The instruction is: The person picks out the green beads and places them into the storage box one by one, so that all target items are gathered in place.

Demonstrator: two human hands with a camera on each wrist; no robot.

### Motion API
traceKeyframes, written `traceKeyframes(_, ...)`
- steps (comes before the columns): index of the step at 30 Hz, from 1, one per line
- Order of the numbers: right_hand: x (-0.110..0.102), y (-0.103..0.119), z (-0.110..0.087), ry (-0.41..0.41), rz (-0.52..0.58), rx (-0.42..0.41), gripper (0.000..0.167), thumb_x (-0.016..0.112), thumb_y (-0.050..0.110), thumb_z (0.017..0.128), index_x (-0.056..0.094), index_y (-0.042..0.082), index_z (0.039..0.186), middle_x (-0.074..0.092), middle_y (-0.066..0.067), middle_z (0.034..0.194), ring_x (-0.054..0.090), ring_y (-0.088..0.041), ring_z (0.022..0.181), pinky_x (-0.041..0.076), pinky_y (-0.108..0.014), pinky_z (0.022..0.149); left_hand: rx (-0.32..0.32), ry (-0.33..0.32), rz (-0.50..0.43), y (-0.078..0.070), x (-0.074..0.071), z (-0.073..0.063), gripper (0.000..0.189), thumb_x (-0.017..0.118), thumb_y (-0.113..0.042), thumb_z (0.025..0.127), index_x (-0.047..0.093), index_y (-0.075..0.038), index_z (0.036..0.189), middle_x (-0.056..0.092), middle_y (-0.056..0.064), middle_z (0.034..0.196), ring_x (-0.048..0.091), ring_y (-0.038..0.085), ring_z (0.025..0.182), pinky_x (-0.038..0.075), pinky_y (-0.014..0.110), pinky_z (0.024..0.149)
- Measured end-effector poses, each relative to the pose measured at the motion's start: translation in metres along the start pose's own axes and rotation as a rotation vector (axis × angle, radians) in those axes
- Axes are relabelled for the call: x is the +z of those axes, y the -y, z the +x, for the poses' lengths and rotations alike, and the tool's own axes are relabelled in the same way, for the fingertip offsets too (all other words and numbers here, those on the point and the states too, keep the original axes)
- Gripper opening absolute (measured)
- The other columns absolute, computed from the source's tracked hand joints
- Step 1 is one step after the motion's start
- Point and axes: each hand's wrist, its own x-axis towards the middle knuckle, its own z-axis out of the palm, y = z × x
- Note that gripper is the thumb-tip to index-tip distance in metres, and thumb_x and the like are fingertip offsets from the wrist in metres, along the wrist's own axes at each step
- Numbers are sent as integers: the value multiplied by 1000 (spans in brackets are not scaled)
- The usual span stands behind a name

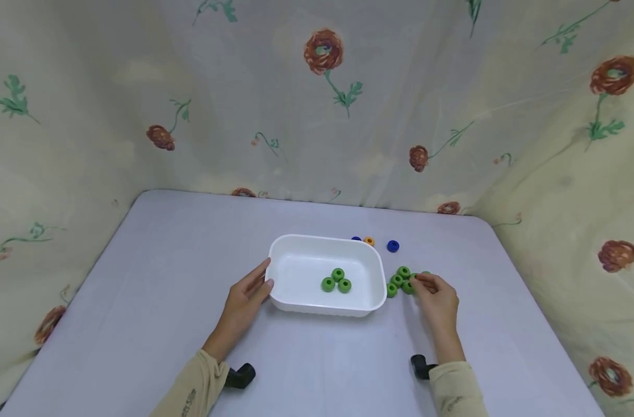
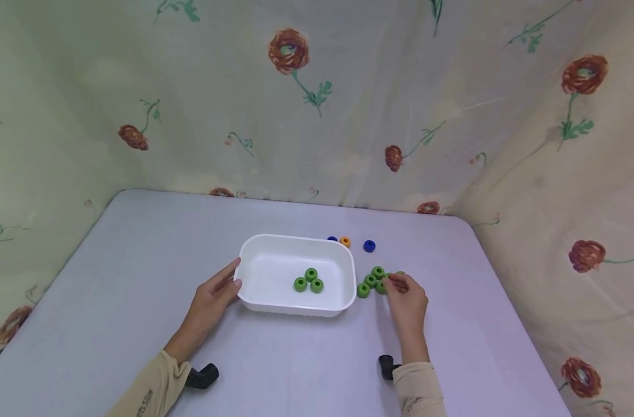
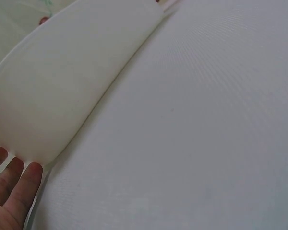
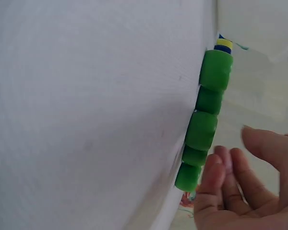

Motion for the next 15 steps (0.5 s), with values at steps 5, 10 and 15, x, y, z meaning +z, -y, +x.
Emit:
traceKeyframes(5,-2,-6,2,44,1,46,32,75,19,90,71,-1,115,73,-22,111,52,11,73,48,-3,62,5,-4,7,-2,0,1,49,60,-29,102,47,-33,149,40,-3,160,46,23,145,52,24,106)
traceKeyframes(10,-4,-10,3,83,-28,67,35,78,21,88,71,0,115,73,-20,110,55,5,76,47,-5,64,4,-4,4,-3,1,1,49,60,-29,102,47,-33,149,41,-4,160,47,22,144,53,23,106)
traceKeyframes(15,-1,-15,1,123,-74,94,39,78,22,87,69,0,118,71,-20,113,65,-14,90,48,-9,65,-8,-8,8,-1,1,1,49,61,-29,101,48,-33,149,42,-3,159,48,22,144,54,24,105)
